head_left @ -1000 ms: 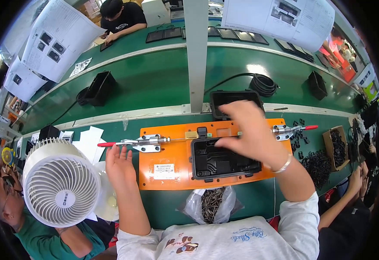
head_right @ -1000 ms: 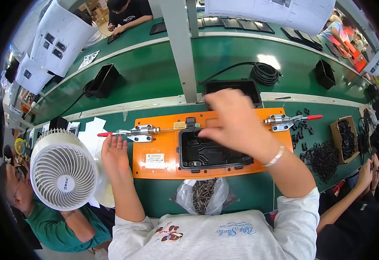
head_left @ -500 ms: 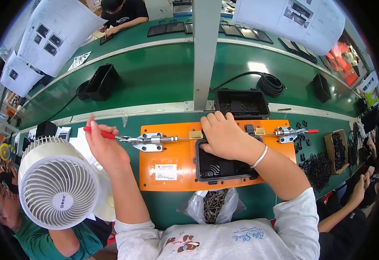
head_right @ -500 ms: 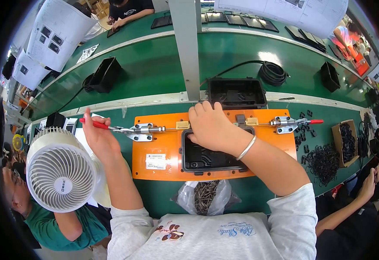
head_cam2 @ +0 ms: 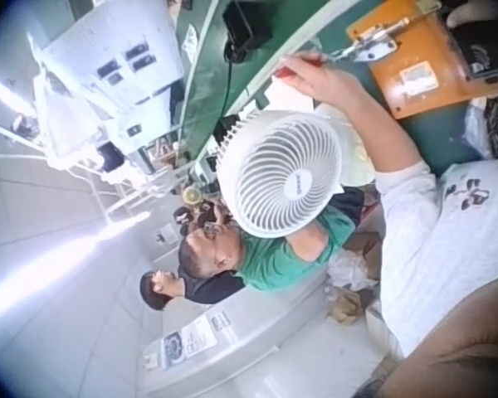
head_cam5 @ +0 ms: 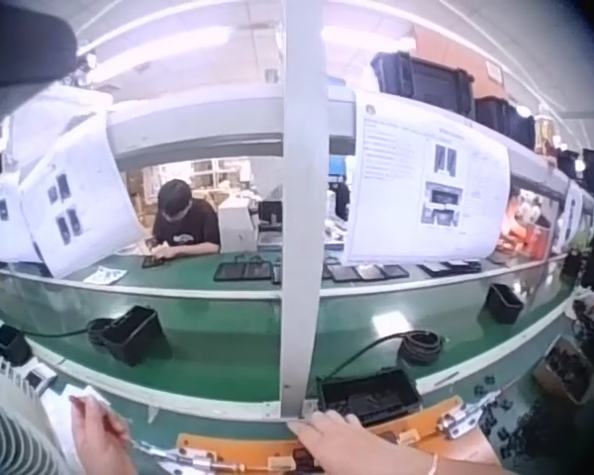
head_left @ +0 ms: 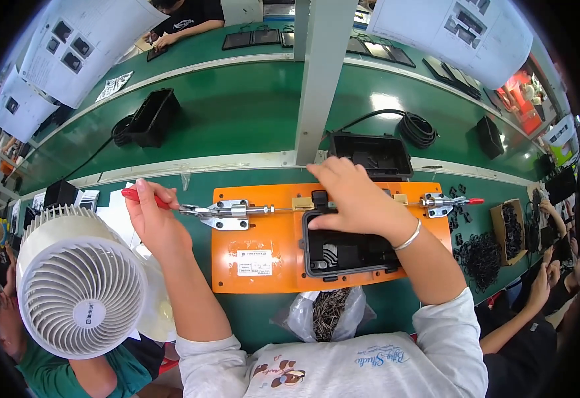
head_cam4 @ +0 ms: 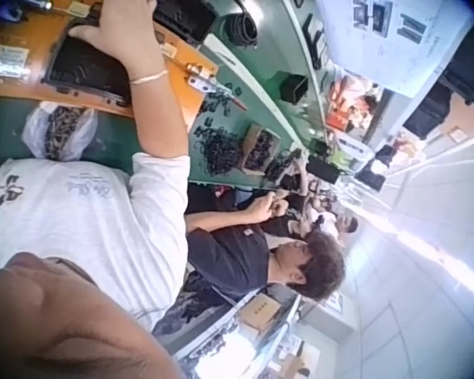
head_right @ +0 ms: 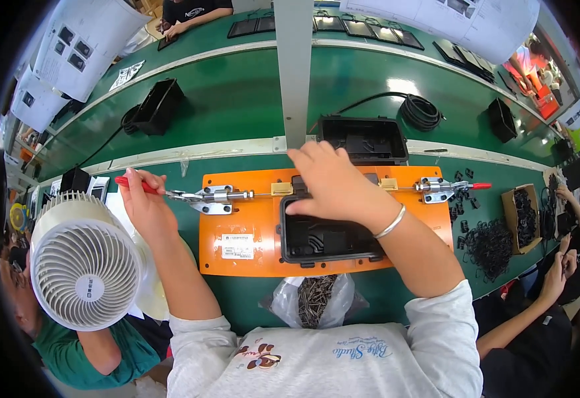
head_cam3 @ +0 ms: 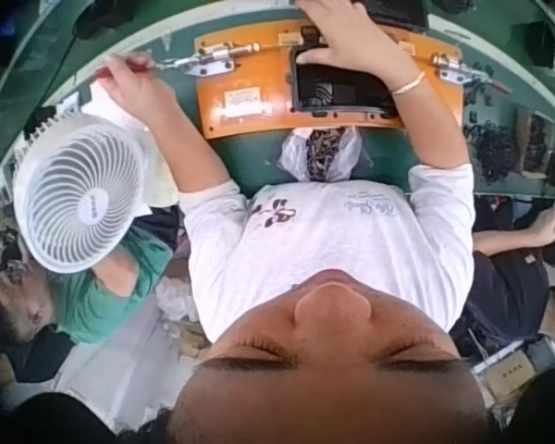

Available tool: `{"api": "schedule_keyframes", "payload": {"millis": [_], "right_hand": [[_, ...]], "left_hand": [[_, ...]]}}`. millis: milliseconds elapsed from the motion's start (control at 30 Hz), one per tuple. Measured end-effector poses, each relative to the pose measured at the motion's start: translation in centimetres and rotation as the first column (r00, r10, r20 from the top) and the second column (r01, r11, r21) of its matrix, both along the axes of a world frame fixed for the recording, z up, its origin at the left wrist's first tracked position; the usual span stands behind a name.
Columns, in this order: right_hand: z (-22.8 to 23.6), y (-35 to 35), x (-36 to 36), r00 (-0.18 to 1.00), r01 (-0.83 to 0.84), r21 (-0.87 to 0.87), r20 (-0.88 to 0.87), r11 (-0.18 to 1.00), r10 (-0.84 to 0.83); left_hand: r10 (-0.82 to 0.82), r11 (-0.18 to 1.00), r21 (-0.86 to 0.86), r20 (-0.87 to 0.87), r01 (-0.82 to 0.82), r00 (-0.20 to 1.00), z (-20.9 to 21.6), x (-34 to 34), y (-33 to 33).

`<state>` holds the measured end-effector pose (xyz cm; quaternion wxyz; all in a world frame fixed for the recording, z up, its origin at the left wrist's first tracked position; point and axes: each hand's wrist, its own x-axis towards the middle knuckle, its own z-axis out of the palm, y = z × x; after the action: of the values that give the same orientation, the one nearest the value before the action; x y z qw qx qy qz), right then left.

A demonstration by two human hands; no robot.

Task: Assembling small plastic components into a housing using a manual clamping fixture on a production line.

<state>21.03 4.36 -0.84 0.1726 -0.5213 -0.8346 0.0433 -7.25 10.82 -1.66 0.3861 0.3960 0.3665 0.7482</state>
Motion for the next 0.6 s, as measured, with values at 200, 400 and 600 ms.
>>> {"api": "schedule_keyframes", "payload": {"millis": [200,400,600], "right_hand": [[1.1,1.3,0.5,0.964,-0.030,-0.327,-0.259,0.944,-0.059],[1.6,2.6,0.7,0.945,-0.065,-0.421,-0.318,0.905,-0.080],[1.4,2.9,0.5,0.914,0.027,-0.474,-0.346,0.880,-0.214]], "left_hand": [[-0.027,1.000,-0.002,0.026,0.027,0.999,-0.2,-0.4,-0.2],[-0.022,0.999,-0.029,0.102,0.025,0.995,-0.7,-0.9,0.1],[0.117,0.992,-0.073,0.189,-0.105,0.975,-0.8,-0.8,0.8]]}}
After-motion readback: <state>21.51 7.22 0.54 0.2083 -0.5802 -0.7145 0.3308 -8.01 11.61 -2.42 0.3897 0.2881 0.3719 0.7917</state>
